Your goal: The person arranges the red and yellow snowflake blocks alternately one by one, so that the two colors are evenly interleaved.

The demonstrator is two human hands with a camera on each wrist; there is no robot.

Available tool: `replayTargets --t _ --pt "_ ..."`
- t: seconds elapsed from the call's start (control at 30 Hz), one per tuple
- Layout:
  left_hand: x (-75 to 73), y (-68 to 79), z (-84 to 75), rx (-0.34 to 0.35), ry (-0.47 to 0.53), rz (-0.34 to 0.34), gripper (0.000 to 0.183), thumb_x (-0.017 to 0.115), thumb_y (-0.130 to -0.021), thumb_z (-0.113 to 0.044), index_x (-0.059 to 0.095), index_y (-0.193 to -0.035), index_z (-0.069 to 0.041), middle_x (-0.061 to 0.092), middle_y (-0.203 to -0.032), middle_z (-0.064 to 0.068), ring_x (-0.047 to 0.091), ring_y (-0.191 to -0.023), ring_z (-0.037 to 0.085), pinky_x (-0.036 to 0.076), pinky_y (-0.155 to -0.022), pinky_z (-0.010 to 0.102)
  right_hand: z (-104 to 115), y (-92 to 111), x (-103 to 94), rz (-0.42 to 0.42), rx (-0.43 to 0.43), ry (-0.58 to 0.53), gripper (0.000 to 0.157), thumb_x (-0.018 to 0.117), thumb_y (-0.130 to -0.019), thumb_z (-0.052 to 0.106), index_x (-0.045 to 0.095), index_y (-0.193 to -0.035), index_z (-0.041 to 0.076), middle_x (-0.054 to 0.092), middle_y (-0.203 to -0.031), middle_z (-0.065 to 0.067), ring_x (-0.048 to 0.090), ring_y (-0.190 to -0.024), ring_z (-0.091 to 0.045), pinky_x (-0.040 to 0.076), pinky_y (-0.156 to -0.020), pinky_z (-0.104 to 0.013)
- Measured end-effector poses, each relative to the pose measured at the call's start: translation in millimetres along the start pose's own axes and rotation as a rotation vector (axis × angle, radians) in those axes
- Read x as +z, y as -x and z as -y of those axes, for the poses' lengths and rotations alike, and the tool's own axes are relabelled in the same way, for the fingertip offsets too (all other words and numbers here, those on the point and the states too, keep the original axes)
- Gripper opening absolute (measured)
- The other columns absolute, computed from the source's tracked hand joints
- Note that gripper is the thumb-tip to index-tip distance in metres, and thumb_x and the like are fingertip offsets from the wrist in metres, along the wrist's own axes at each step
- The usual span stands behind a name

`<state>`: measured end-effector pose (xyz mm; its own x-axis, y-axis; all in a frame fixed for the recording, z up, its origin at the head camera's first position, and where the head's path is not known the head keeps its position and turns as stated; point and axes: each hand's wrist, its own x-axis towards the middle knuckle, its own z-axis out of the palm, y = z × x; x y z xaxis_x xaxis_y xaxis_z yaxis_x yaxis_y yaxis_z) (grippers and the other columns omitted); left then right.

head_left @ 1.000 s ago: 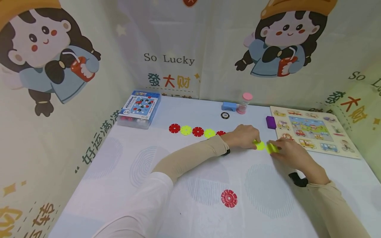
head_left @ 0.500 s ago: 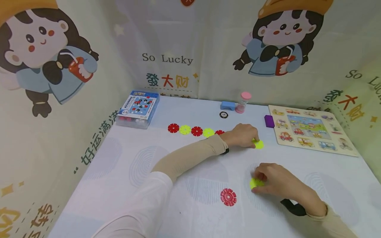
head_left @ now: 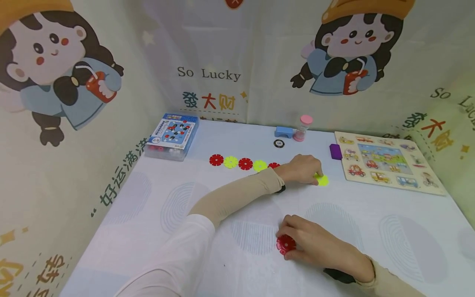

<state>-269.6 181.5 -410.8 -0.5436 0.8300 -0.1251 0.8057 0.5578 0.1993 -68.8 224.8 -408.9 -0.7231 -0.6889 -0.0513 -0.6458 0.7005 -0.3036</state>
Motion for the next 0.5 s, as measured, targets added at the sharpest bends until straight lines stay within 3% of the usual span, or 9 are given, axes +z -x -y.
replayTargets --t 0.13,0.23,0.4,0.5 --pt "1.9 -1.9 -0.1 0.001 -0.003 0.003 0.040 0.067 -0.085 -0.043 0.062 -0.124 -0.034 0.059 -0.128 -0.016 0.052 -0.120 0.004 0.048 -0.090 0.027 -0.9 -2.8 -1.1 0.029 0.042 -0.026 0.041 0.079 -0.071 0.046 0.059 -0.101 0.026 0.050 -0.104 0.015 0.047 -0.093 0.001 0.050 -0.080 -0.021" --pt "2.0 -2.4 -0.3 -0.004 -0.004 0.001 0.040 0.067 -0.085 -0.043 0.062 -0.123 -0.034 0.059 -0.127 -0.017 0.052 -0.119 0.004 0.048 -0.090 0.027 0.3 -3.0 -1.5 0.025 0.029 -0.026 0.040 0.080 -0.072 0.043 0.059 -0.101 0.026 0.053 -0.101 0.016 0.050 -0.089 0.001 0.050 -0.077 -0.021" --pt "1.0 -2.7 0.1 -0.013 -0.001 0.004 0.040 0.069 -0.084 -0.044 0.063 -0.122 -0.034 0.060 -0.126 -0.017 0.053 -0.118 0.004 0.048 -0.089 0.028 3.0 -1.8 -1.5 -0.075 -0.045 0.023 0.029 0.080 -0.071 0.033 0.067 -0.095 0.024 0.061 -0.091 0.013 0.053 -0.079 0.002 0.050 -0.068 -0.019" --pt "0.5 -3.1 -0.9 -0.026 0.000 0.019 0.040 0.068 -0.083 -0.044 0.062 -0.122 -0.036 0.059 -0.127 -0.018 0.052 -0.119 0.003 0.047 -0.091 0.029 -3.6 -0.4 -7.7 -0.137 -0.030 0.067 0.026 0.080 -0.068 0.033 0.070 -0.091 0.026 0.064 -0.088 0.015 0.055 -0.079 0.002 0.051 -0.068 -0.020"
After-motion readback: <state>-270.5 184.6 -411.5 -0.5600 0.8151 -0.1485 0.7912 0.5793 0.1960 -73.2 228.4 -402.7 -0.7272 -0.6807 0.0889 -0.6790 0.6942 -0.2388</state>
